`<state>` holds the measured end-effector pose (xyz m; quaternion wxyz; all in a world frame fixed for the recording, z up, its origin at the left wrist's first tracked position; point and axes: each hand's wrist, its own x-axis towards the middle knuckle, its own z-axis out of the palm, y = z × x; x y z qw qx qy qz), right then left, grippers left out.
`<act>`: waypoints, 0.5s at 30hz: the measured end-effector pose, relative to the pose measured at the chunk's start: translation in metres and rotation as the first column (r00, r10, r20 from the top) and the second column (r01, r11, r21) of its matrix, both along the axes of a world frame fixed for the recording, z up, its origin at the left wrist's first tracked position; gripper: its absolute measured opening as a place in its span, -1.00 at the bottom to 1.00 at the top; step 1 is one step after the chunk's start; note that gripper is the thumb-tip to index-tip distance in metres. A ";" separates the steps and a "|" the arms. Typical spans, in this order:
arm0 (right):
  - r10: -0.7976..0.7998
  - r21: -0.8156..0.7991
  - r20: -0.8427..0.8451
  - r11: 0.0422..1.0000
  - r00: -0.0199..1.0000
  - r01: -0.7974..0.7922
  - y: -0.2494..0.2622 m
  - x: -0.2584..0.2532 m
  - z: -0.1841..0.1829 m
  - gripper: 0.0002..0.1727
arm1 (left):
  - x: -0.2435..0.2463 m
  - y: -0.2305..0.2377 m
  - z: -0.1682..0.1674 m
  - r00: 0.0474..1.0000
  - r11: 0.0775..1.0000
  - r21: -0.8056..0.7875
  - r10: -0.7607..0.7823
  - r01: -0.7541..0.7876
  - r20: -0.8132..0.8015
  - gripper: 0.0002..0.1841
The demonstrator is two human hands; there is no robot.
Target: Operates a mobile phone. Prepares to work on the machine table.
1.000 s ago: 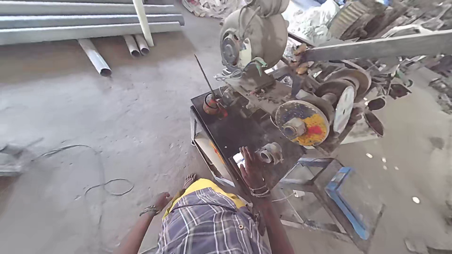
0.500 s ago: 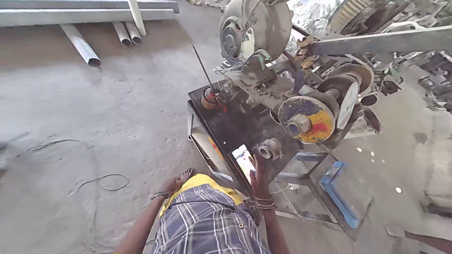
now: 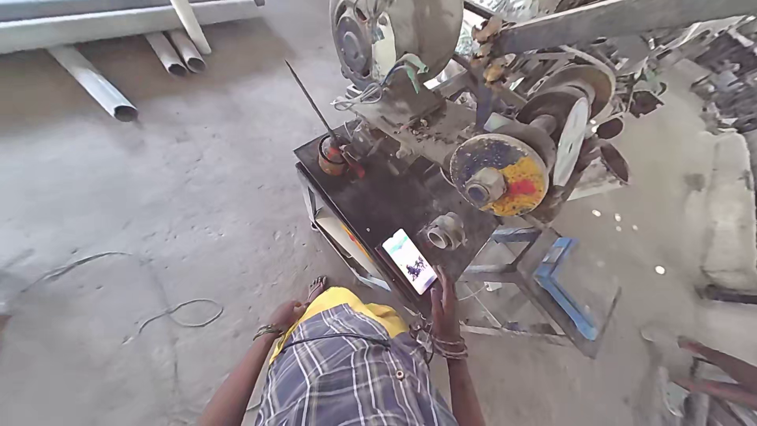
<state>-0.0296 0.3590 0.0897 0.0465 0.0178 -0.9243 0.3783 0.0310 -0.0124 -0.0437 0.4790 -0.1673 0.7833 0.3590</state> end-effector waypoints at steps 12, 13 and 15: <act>0.020 0.041 -0.038 0.999 0.999 -0.018 0.002 -0.003 -0.003 -0.42 | -0.003 0.000 0.000 0.997 0.996 0.027 0.081 -0.081 -0.015 -0.51; 0.021 0.039 -0.040 0.999 0.999 -0.020 0.004 -0.005 -0.003 -0.42 | -0.002 0.001 0.001 0.997 0.997 0.028 0.076 -0.076 -0.012 -0.50; 0.036 0.048 -0.033 0.998 0.999 -0.035 0.005 -0.009 -0.002 -0.40 | -0.001 0.001 0.000 0.997 0.997 0.027 0.075 -0.075 -0.011 -0.50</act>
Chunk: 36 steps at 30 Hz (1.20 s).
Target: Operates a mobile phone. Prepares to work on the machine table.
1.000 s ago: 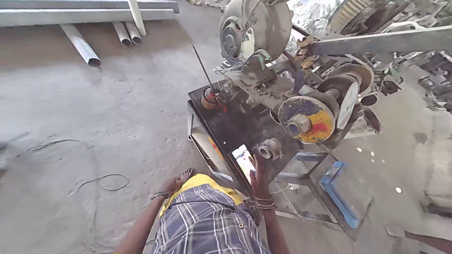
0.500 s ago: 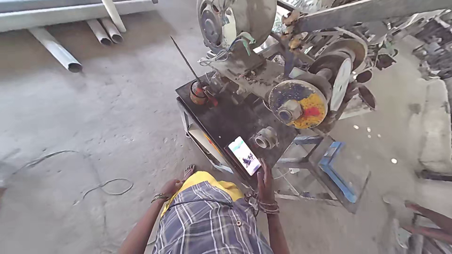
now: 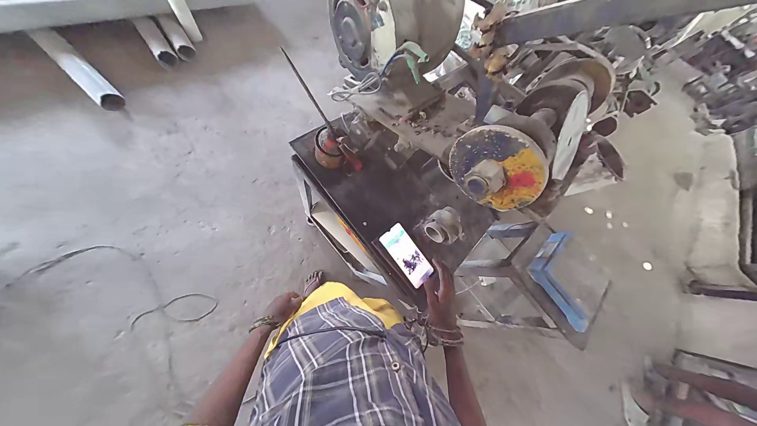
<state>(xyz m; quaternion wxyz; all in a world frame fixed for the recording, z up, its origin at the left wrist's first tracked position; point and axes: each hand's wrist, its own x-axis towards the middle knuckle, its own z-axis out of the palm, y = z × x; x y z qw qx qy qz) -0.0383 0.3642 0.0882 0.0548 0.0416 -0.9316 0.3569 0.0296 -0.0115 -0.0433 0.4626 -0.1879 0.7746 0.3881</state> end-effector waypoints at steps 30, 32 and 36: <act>-0.068 0.116 -0.001 0.991 0.998 0.068 -0.002 -0.041 0.008 -0.64 | 0.013 -0.006 0.000 1.000 0.999 -0.031 0.025 -0.025 0.005 -0.50; -0.063 0.114 0.001 0.991 0.998 0.063 -0.001 -0.037 0.009 -0.64 | 0.010 -0.006 0.004 1.000 1.000 -0.023 0.017 -0.017 -0.010 -0.50; 0.043 0.181 -0.065 0.983 0.997 -0.030 0.005 -0.032 0.002 -0.61 | 0.003 -0.004 0.003 1.000 1.000 -0.025 -0.003 0.002 -0.022 -0.50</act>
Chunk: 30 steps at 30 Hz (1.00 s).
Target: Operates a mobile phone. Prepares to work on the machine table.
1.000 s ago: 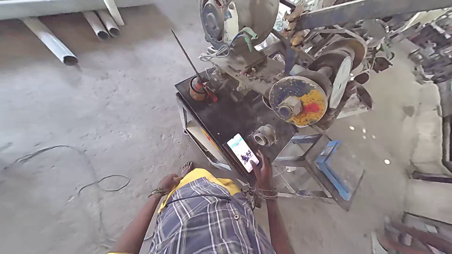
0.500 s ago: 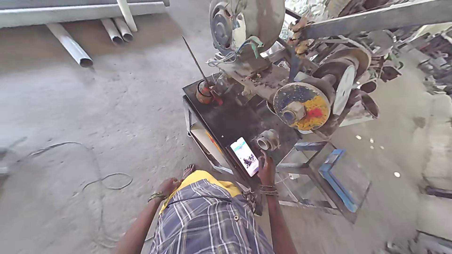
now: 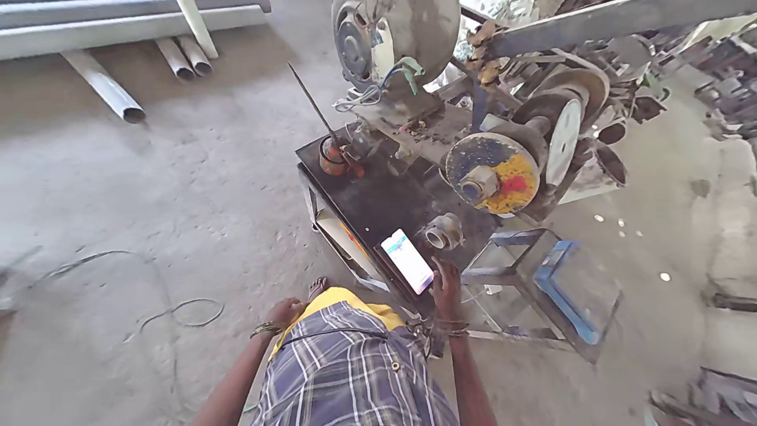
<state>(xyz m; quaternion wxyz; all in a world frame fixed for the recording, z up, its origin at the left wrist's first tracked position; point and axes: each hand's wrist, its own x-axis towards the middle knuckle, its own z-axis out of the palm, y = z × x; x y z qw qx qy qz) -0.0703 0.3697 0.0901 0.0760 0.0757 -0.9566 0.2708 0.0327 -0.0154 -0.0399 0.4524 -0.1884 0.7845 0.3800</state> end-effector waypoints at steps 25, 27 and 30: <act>0.100 -0.077 -0.005 0.992 0.995 -0.100 -0.011 -0.004 -0.002 -0.66 | -0.008 0.003 0.000 0.999 0.999 -0.010 -0.042 0.042 0.005 -0.49; 0.109 -0.081 0.010 0.991 0.994 -0.108 -0.016 -0.003 0.000 -0.69 | -0.010 0.003 0.002 0.999 0.999 -0.010 -0.044 0.044 0.001 -0.50; 0.080 -0.091 0.078 0.993 0.994 -0.072 -0.019 -0.003 0.005 -0.69 | -0.012 0.004 0.003 0.999 0.999 -0.009 -0.039 0.039 0.000 -0.49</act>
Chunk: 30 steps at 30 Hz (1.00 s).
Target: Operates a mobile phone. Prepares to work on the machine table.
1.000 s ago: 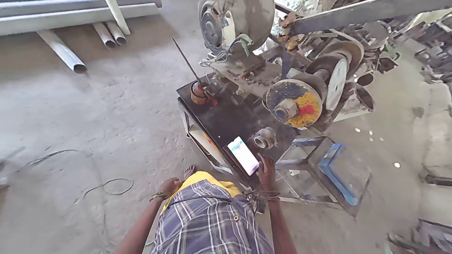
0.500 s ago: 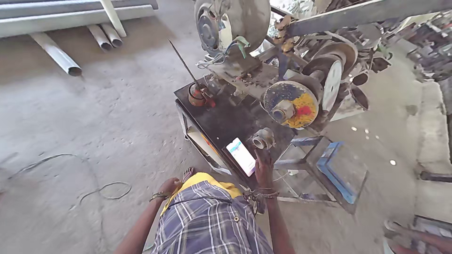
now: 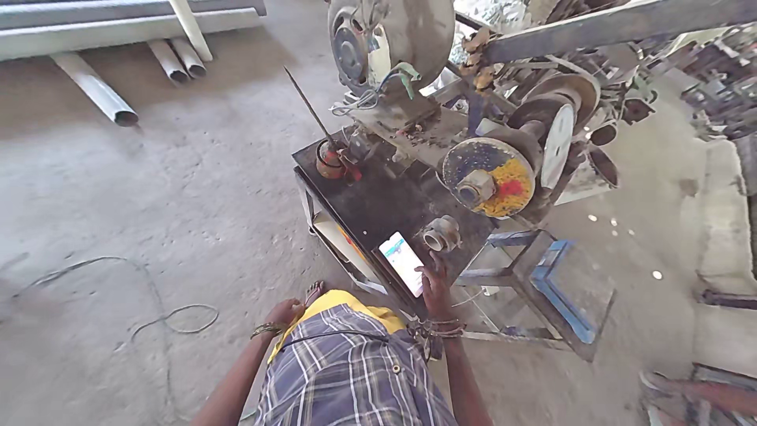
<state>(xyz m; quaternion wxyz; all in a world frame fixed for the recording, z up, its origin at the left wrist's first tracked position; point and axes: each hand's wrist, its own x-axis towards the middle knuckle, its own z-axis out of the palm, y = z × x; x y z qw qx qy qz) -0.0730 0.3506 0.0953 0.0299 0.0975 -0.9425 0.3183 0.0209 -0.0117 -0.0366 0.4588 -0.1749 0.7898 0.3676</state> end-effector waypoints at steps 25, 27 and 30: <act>-0.084 -0.015 0.085 0.996 0.993 0.086 -0.002 0.007 0.001 -0.57 | -0.003 0.002 -0.005 0.999 0.999 0.007 -0.031 0.031 -0.004 -0.49; -0.130 0.024 0.057 0.991 0.990 0.129 -0.002 0.008 0.002 -0.48 | -0.004 0.002 -0.001 0.999 0.999 0.008 -0.034 0.034 0.000 -0.49; -0.171 -0.012 0.063 0.985 0.983 0.172 0.002 0.007 -0.001 -0.45 | -0.006 0.003 0.002 0.999 0.999 0.009 -0.032 0.032 0.007 -0.49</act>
